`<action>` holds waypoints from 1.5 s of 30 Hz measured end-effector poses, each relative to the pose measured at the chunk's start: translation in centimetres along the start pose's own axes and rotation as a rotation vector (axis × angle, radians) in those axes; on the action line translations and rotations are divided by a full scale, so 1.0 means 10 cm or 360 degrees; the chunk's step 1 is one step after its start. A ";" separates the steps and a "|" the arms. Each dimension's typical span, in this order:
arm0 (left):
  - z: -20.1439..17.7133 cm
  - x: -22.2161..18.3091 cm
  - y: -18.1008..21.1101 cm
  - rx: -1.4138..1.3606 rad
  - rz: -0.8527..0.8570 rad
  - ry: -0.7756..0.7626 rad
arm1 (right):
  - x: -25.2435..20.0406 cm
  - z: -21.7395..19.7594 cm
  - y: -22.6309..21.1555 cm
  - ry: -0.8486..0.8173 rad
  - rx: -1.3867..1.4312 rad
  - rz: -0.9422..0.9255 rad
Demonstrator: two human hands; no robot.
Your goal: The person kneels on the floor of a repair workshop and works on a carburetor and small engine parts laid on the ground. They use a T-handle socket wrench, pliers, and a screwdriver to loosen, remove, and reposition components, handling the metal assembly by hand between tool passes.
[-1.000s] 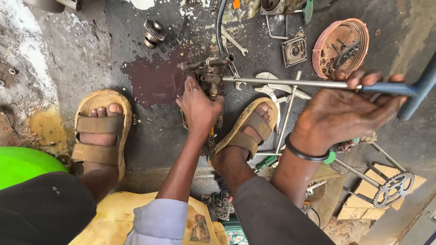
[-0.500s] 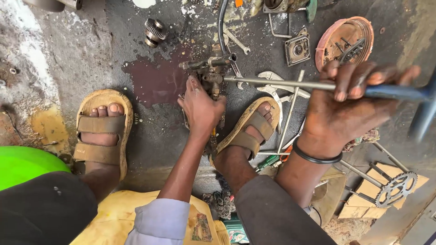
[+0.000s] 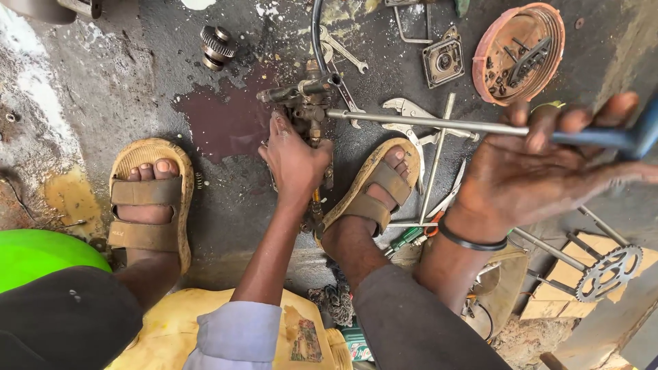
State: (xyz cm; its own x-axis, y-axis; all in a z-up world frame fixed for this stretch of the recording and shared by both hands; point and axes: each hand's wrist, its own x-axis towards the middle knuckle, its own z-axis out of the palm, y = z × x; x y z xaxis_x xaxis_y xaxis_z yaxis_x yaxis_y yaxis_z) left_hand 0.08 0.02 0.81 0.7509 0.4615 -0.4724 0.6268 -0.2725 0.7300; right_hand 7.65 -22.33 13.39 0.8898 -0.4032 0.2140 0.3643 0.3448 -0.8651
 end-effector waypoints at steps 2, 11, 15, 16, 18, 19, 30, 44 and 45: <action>-0.02 0.00 0.02 0.0011 0.0008 0.0000 | 0.05 -0.26 -0.01 0.0008 0.0018 0.0016; 0.01 0.01 0.00 0.0110 0.0014 -0.0026 | 0.26 -1.04 -0.55 -0.0239 0.0822 0.0585; 0.01 0.00 0.01 0.0066 0.0016 -0.0010 | 0.43 -1.72 -0.57 0.0107 0.0953 0.0416; 0.02 0.00 -0.01 0.0063 0.0014 -0.0011 | 0.44 -1.89 -0.52 0.0299 0.0952 0.0347; 0.00 0.00 0.03 0.0072 0.0011 -0.0023 | 0.42 -1.99 -0.27 0.0643 0.0970 0.0322; -0.02 -0.01 0.04 0.0080 0.0007 -0.0033 | 0.40 -2.04 -0.14 0.0985 0.0982 0.0298; 0.01 -0.01 -0.04 0.0062 0.0088 0.0007 | -0.04 -2.54 0.62 0.1293 0.0344 0.0727; -0.02 -0.05 0.00 0.0005 0.0023 -0.0068 | -0.36 -0.14 1.22 -0.0774 -0.2359 -0.0237; 0.01 -0.03 -0.05 0.0007 0.0078 -0.0032 | -0.28 -0.05 1.36 -0.0881 -0.2475 -0.0386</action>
State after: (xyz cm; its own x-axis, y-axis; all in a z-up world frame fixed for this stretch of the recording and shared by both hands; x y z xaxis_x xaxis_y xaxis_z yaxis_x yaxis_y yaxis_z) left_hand -0.48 -0.11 0.53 0.7846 0.4305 -0.4462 0.5902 -0.2982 0.7502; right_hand 9.98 -16.93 0.81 0.9642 0.1279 0.2323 0.1987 -0.9286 -0.3134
